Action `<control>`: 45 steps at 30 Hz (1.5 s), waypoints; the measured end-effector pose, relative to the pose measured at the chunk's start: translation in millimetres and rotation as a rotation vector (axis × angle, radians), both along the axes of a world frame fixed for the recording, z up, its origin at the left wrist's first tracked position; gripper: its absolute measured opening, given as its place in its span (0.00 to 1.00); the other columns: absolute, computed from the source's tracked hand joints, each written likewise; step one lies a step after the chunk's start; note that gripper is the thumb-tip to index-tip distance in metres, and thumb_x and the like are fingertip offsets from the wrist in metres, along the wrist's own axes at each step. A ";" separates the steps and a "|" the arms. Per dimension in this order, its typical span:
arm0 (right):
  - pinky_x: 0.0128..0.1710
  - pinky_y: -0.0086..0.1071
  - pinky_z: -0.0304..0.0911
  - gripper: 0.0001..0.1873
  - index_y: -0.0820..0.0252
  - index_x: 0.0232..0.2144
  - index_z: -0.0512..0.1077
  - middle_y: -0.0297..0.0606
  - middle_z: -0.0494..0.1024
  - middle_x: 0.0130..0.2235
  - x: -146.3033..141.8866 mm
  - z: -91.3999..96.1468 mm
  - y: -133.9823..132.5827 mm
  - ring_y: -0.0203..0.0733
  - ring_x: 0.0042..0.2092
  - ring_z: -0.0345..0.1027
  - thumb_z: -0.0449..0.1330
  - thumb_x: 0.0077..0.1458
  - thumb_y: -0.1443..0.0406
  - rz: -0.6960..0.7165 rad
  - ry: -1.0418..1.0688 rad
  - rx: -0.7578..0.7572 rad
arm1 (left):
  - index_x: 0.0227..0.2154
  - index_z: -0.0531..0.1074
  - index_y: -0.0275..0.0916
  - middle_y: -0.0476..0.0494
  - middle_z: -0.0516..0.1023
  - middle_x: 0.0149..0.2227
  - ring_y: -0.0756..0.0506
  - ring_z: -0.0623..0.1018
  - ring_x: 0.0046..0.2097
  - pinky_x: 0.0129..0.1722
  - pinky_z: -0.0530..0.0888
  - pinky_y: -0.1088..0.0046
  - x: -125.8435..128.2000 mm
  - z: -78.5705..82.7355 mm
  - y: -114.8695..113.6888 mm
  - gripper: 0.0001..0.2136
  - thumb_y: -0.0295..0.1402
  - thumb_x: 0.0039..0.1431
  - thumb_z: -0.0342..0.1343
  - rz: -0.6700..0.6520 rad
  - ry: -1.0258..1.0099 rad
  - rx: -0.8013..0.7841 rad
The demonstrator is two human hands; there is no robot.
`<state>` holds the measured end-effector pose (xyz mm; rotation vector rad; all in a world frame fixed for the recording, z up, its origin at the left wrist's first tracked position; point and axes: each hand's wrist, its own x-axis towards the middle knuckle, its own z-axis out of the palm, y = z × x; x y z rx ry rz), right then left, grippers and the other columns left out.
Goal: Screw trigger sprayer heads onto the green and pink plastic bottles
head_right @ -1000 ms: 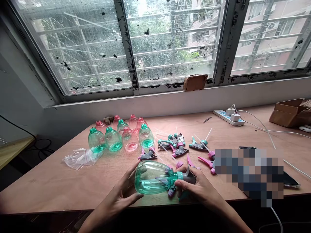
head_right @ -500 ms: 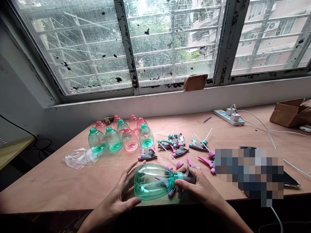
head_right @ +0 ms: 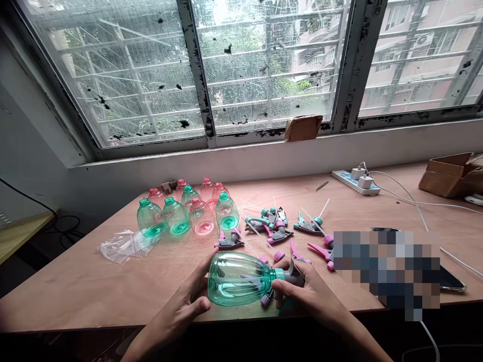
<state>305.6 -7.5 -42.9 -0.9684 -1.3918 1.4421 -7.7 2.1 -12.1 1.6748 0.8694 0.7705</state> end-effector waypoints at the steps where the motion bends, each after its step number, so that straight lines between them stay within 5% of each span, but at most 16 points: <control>1: 0.34 0.36 0.71 0.20 0.60 0.43 0.69 0.38 0.84 0.28 0.1 0.5 0.0 0.47 0.31 0.80 0.68 0.59 0.53 0.006 -0.008 0.006 | 0.72 0.48 0.54 0.43 0.52 0.74 0.31 0.69 0.64 0.66 0.65 0.51 0.2 -0.4 -0.2 0.41 0.52 0.62 0.61 0.001 0.005 -0.007; 8: 0.33 0.34 0.72 0.20 0.60 0.42 0.69 0.37 0.84 0.28 0.9 1.5 -0.1 0.46 0.30 0.79 0.68 0.59 0.53 0.007 -0.016 0.014 | 0.71 0.48 0.59 0.44 0.50 0.74 0.35 0.67 0.67 0.67 0.66 0.53 2.1 1.7 -7.9 0.37 0.35 0.66 0.61 -0.065 -0.054 0.020; 15: 0.34 0.35 0.71 0.20 0.60 0.43 0.69 0.40 0.85 0.29 0.6 1.9 0.4 0.47 0.32 0.80 0.67 0.59 0.53 0.018 -0.047 0.026 | 0.72 0.43 0.57 0.41 0.48 0.74 0.31 0.58 0.71 0.67 0.63 0.52 6.3 0.7 -2.7 0.42 0.52 0.63 0.61 -0.031 -0.158 -0.002; 19: 0.35 0.38 0.70 0.21 0.60 0.44 0.68 0.42 0.86 0.30 0.3 0.6 -0.9 0.49 0.32 0.80 0.67 0.60 0.53 0.010 -0.046 0.017 | 0.72 0.44 0.52 0.38 0.57 0.69 0.31 0.62 0.68 0.64 0.66 0.52 7.2 -1.9 1.7 0.42 0.57 0.62 0.57 0.007 -0.184 -0.046; 24: 0.35 0.37 0.71 0.20 0.60 0.43 0.69 0.39 0.85 0.29 0.5 2.3 -0.7 0.48 0.32 0.80 0.68 0.59 0.53 0.005 -0.048 0.019 | 0.68 0.54 0.54 0.41 0.64 0.66 0.34 0.67 0.66 0.64 0.68 0.53 4.3 1.6 -1.0 0.31 0.44 0.67 0.61 -0.080 -0.143 -0.073; 29: 0.33 0.34 0.72 0.20 0.61 0.43 0.70 0.37 0.85 0.27 0.0 5.8 -0.4 0.46 0.30 0.80 0.68 0.59 0.53 -0.004 -0.058 0.038 | 0.67 0.56 0.60 0.47 0.48 0.73 0.32 0.55 0.72 0.69 0.62 0.54 3.5 5.2 -5.3 0.33 0.35 0.65 0.64 -0.073 -0.053 0.163; 34: 0.33 0.35 0.73 0.19 0.60 0.42 0.70 0.38 0.85 0.28 -1.6 8.5 -1.1 0.47 0.31 0.81 0.68 0.59 0.53 0.003 -0.055 0.048 | 0.72 0.46 0.55 0.40 0.51 0.73 0.30 0.55 0.72 0.70 0.59 0.48 3.1 1.9 -2.2 0.46 0.48 0.58 0.68 -0.054 -0.049 0.076; 37: 0.33 0.36 0.73 0.18 0.60 0.42 0.70 0.39 0.85 0.29 -2.2 8.4 -1.6 0.48 0.31 0.81 0.67 0.60 0.53 0.004 -0.048 0.048 | 0.72 0.46 0.50 0.38 0.55 0.72 0.29 0.56 0.71 0.70 0.56 0.46 1.5 -0.1 0.4 0.43 0.55 0.61 0.60 -0.022 -0.043 0.012; 41: 0.33 0.37 0.72 0.19 0.59 0.42 0.70 0.38 0.85 0.28 -2.1 6.9 -2.6 0.49 0.31 0.80 0.68 0.58 0.53 -0.017 -0.039 0.030 | 0.70 0.54 0.51 0.40 0.58 0.71 0.32 0.63 0.68 0.69 0.61 0.49 1.1 4.1 -1.5 0.34 0.47 0.65 0.60 -0.051 -0.043 -0.022; 45: 0.34 0.37 0.72 0.19 0.59 0.42 0.70 0.38 0.85 0.28 -1.7 6.3 -2.7 0.49 0.30 0.80 0.68 0.58 0.53 -0.011 -0.047 0.026 | 0.70 0.51 0.53 0.40 0.55 0.72 0.33 0.64 0.68 0.69 0.61 0.51 2.9 9.6 -6.6 0.36 0.37 0.65 0.63 -0.084 -0.007 0.082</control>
